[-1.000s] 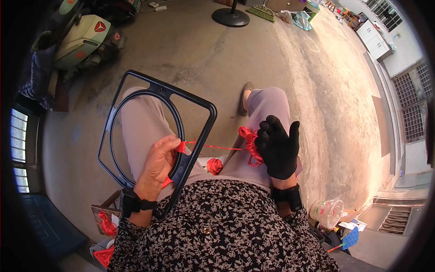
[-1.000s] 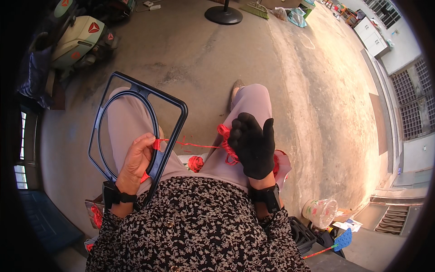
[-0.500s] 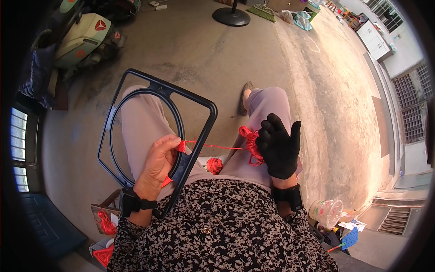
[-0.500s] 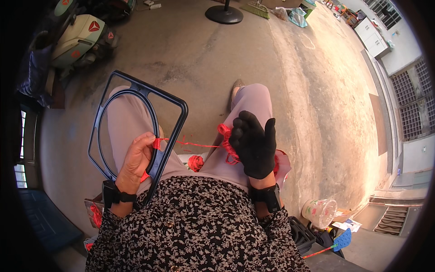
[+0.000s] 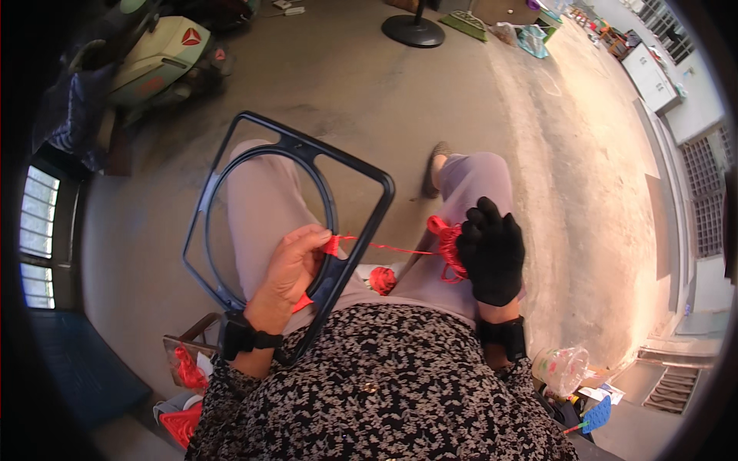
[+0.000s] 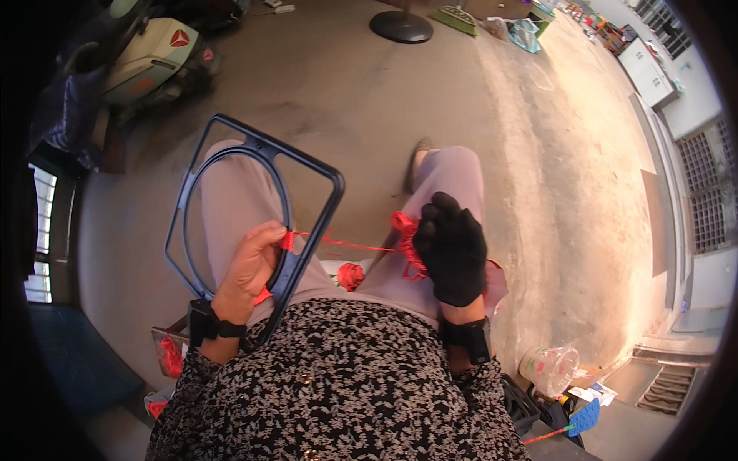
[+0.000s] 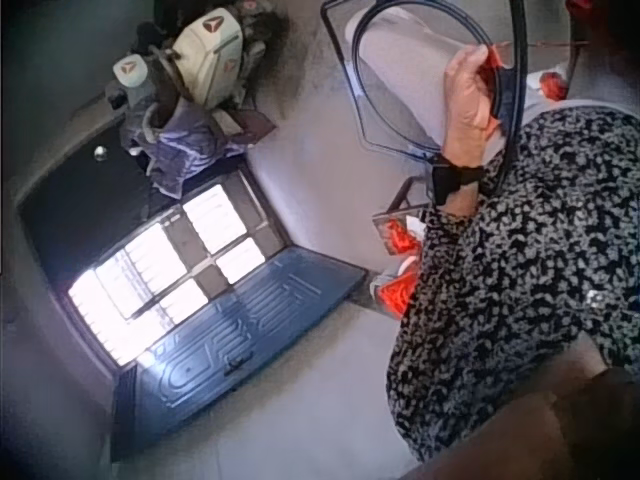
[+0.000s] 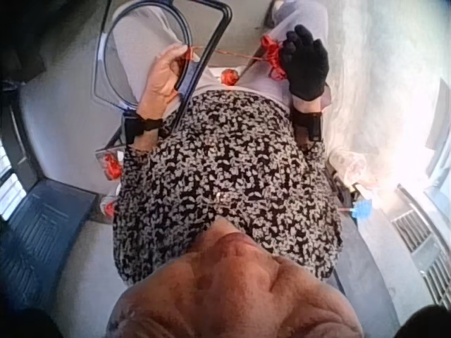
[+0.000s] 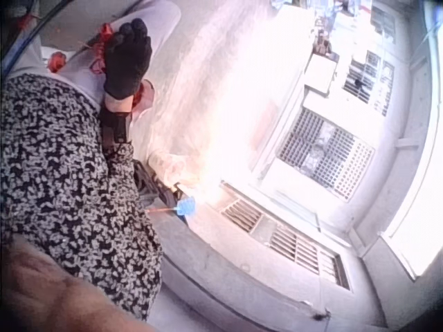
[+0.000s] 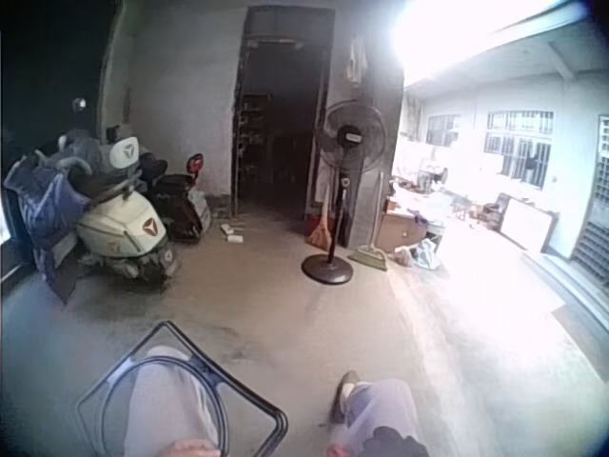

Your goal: Wrapping a red plastic cord around the rim of a black plastic furniture frame.

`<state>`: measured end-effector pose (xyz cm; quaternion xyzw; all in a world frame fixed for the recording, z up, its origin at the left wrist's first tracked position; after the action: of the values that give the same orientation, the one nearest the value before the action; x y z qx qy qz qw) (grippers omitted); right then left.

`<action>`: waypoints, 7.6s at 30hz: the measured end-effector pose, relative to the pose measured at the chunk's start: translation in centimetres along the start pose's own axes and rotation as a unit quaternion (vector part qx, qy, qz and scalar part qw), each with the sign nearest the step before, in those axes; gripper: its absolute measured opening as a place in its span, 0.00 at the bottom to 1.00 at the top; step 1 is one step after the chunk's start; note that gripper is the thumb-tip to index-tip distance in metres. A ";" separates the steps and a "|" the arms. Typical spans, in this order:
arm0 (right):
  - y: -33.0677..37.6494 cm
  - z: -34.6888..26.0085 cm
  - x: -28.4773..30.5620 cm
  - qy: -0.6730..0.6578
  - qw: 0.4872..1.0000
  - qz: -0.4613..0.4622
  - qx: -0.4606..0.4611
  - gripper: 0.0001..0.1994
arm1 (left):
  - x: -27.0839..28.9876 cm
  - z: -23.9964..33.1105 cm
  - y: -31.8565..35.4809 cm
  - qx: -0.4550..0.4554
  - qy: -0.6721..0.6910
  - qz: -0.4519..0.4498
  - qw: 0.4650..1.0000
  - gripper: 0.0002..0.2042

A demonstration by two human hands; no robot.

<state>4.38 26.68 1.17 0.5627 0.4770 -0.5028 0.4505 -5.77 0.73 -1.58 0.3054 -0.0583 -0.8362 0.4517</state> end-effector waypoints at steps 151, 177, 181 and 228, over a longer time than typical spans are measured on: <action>-6.4 0.0 1.3 0.102 0.992 0.067 0.012 0.19 | -4.5 -3.3 1.5 0.134 0.085 -0.108 0.981 0.14; -7.5 11.3 -3.1 0.624 0.746 -0.156 -0.171 0.23 | -4.8 -1.1 1.8 0.015 -0.068 -0.058 0.996 0.08; -5.9 11.6 2.6 0.425 0.862 -0.052 -0.273 0.25 | -4.2 -1.4 1.4 0.044 -0.088 -0.037 0.994 0.16; -5.1 8.3 -3.3 0.571 0.805 -0.151 -0.052 0.15 | -4.4 -1.8 1.2 0.020 -0.067 -0.085 0.994 0.05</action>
<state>-1.97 18.95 3.56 0.6451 0.7523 -0.1268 0.0437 -2.16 3.81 -0.58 0.2618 -0.0788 -0.8889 0.3677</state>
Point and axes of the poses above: each hand's wrist, its own y-axis away from the middle knuckle, its own x-axis out of the back of the hand, z = x × y, the point moved 7 cm from there along -y, towards the middle knuckle, and after that the axes turned 13 degrees about -y, right-handed, at the moved point
